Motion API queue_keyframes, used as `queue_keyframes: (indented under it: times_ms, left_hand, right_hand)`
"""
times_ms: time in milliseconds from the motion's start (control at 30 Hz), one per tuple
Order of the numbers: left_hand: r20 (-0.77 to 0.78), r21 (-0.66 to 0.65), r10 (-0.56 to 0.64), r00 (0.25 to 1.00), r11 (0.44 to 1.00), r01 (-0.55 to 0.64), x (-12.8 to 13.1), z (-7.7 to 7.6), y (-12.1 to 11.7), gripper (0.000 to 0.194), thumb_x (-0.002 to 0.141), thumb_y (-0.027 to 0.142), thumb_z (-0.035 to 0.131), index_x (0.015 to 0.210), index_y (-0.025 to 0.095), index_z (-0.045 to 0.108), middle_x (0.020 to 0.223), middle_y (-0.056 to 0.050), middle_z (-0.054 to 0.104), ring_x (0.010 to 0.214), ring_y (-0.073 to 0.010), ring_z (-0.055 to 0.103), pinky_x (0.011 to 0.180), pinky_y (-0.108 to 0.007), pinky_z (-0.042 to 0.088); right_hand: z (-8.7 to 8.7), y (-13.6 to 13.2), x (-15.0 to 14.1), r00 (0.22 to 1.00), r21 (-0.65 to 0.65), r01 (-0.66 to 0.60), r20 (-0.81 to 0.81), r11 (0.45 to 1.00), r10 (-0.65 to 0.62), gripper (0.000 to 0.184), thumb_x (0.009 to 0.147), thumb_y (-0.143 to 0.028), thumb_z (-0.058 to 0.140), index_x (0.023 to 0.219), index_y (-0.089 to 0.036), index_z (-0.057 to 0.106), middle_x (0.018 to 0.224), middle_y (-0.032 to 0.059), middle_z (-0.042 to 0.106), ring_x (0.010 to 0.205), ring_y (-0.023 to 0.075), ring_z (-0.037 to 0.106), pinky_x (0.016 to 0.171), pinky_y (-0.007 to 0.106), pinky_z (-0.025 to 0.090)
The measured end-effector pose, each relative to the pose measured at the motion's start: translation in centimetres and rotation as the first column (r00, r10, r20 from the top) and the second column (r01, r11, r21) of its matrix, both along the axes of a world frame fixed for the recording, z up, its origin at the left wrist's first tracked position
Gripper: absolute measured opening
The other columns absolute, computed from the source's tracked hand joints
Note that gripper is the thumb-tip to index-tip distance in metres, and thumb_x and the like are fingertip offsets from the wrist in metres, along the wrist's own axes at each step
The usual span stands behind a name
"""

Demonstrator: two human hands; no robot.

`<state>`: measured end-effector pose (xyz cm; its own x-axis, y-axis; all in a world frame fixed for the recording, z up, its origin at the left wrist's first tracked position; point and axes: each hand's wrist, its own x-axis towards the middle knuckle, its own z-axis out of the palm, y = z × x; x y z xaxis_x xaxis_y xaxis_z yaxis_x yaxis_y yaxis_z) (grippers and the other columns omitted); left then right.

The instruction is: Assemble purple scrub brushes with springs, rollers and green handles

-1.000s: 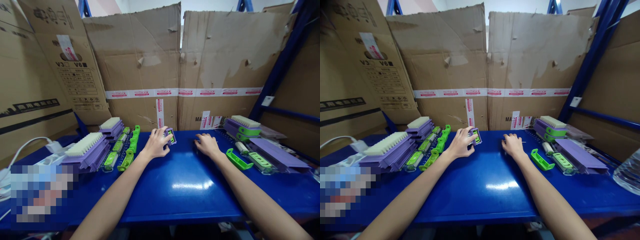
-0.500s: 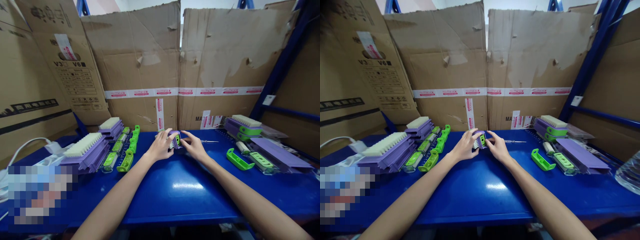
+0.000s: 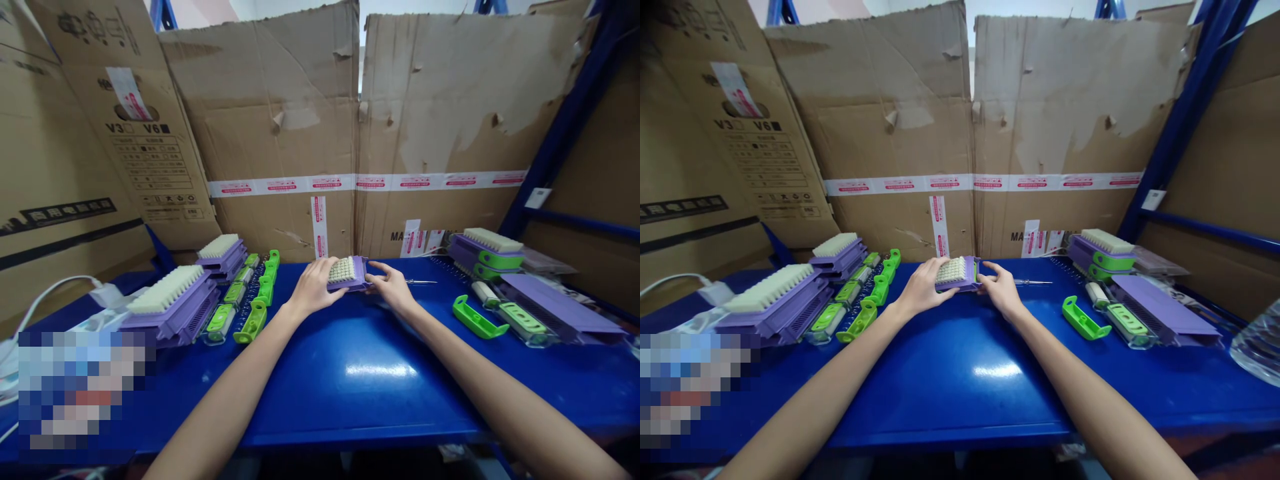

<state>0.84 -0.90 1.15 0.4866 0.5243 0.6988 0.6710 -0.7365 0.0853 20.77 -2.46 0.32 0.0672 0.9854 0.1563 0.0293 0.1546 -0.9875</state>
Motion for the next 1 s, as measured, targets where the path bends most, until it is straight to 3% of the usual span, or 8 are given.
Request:
queue_keyframes:
  times_ms: [133, 267, 600, 667, 700, 767, 867, 1000]
  left_hand:
    - [-0.012, -0.101, -0.012, 1.000, 0.995, 0.010, -0.2, 0.2, -0.1, 0.055, 0.074, 0.040, 0.068, 0.119, 0.020, 0.044, 0.116, -0.009, 0.059, 0.108, -0.0262, 0.056, 0.091, -0.040, 0.045]
    - [-0.026, -0.179, -0.026, 0.999, 0.984, 0.021, -0.4, 0.4, 0.0, 0.054, 0.073, 0.040, 0.069, 0.119, 0.021, 0.047, 0.116, -0.008, 0.060, 0.108, -0.0259, 0.057, 0.090, -0.040, 0.045]
    - [-0.186, -0.186, 0.058, 0.981, 0.978, -0.094, -0.9, 0.4, 0.3, 0.056, 0.069, 0.045, 0.072, 0.115, 0.020, 0.054, 0.118, -0.007, 0.062, 0.108, -0.0272, 0.054, 0.091, -0.041, 0.040]
    - [-0.201, -0.169, 0.057, 0.978, 0.981, -0.092, -1.1, 0.4, 0.4, 0.055, 0.070, 0.045, 0.072, 0.116, 0.020, 0.055, 0.118, -0.008, 0.062, 0.109, -0.0269, 0.053, 0.092, -0.041, 0.039]
    - [-0.210, -0.155, 0.054, 0.976, 0.984, -0.088, -1.2, 0.4, 0.4, 0.055, 0.070, 0.045, 0.072, 0.116, 0.020, 0.055, 0.118, -0.008, 0.062, 0.109, -0.0267, 0.053, 0.092, -0.041, 0.039]
    - [-0.230, -0.119, 0.055, 0.972, 0.989, -0.084, -1.4, 0.5, 0.5, 0.054, 0.072, 0.045, 0.070, 0.117, 0.020, 0.055, 0.118, -0.009, 0.062, 0.110, -0.0265, 0.052, 0.093, -0.042, 0.037]
    - [-0.266, -0.080, 0.074, 0.961, 0.992, -0.099, -1.7, 0.5, 0.7, 0.053, 0.075, 0.047, 0.067, 0.118, 0.019, 0.055, 0.118, -0.010, 0.061, 0.111, -0.0270, 0.051, 0.095, -0.043, 0.035]
    - [-0.277, -0.083, 0.099, 0.956, 0.988, -0.127, -2.1, 0.3, 1.0, 0.052, 0.078, 0.048, 0.064, 0.120, 0.020, 0.054, 0.119, -0.009, 0.060, 0.110, -0.0273, 0.051, 0.093, -0.043, 0.037]
  right_hand:
    - [0.2, -0.3, -0.3, 0.992, -0.191, -0.074, -0.115, 0.979, 0.053, 0.049, 0.083, -0.010, 0.052, 0.131, -0.005, 0.041, 0.062, 0.0048, 0.067, 0.053, 0.0147, 0.066, 0.057, 0.024, 0.055]
    - [0.3, -0.4, -0.2, 0.988, -0.266, -0.121, -0.121, 0.956, 0.091, 0.049, 0.083, -0.004, 0.043, 0.131, -0.004, 0.038, 0.061, 0.0064, 0.066, 0.055, 0.0147, 0.067, 0.057, 0.023, 0.054]
    - [0.2, -0.4, 0.1, 0.959, -0.184, -0.047, 0.265, 0.982, 0.096, 0.056, 0.077, -0.002, 0.039, 0.133, -0.006, 0.040, 0.079, 0.0098, 0.068, 0.057, 0.0132, 0.064, 0.054, 0.024, 0.053]
    - [0.3, -0.5, 0.6, 0.876, -0.099, -0.004, 0.479, 0.995, 0.051, 0.053, 0.079, -0.006, 0.041, 0.131, -0.010, 0.044, 0.085, 0.0103, 0.069, 0.064, 0.0149, 0.066, 0.059, 0.025, 0.053]
    - [0.5, -0.6, 0.9, 0.795, -0.035, 0.023, 0.606, 0.999, 0.003, 0.050, 0.080, -0.009, 0.042, 0.129, -0.012, 0.048, 0.088, 0.0105, 0.070, 0.071, 0.0165, 0.067, 0.064, 0.026, 0.052]
    - [1.0, -0.8, 1.7, 0.566, 0.096, 0.090, 0.814, 0.991, -0.130, 0.044, 0.083, -0.016, 0.044, 0.126, -0.016, 0.054, 0.096, 0.0113, 0.070, 0.087, 0.0211, 0.066, 0.076, 0.030, 0.050]
    - [2.2, -1.2, 3.0, 0.254, 0.195, 0.232, 0.934, 0.953, -0.253, 0.042, 0.086, -0.027, 0.042, 0.125, -0.020, 0.056, 0.103, 0.0146, 0.068, 0.096, 0.0284, 0.064, 0.080, 0.038, 0.048]
    - [4.0, -1.4, 5.6, 0.098, 0.199, 0.442, 0.959, 0.874, -0.268, 0.038, 0.087, -0.029, 0.038, 0.113, -0.015, 0.062, 0.101, 0.0208, 0.066, 0.093, 0.0316, 0.064, 0.074, 0.039, 0.048]
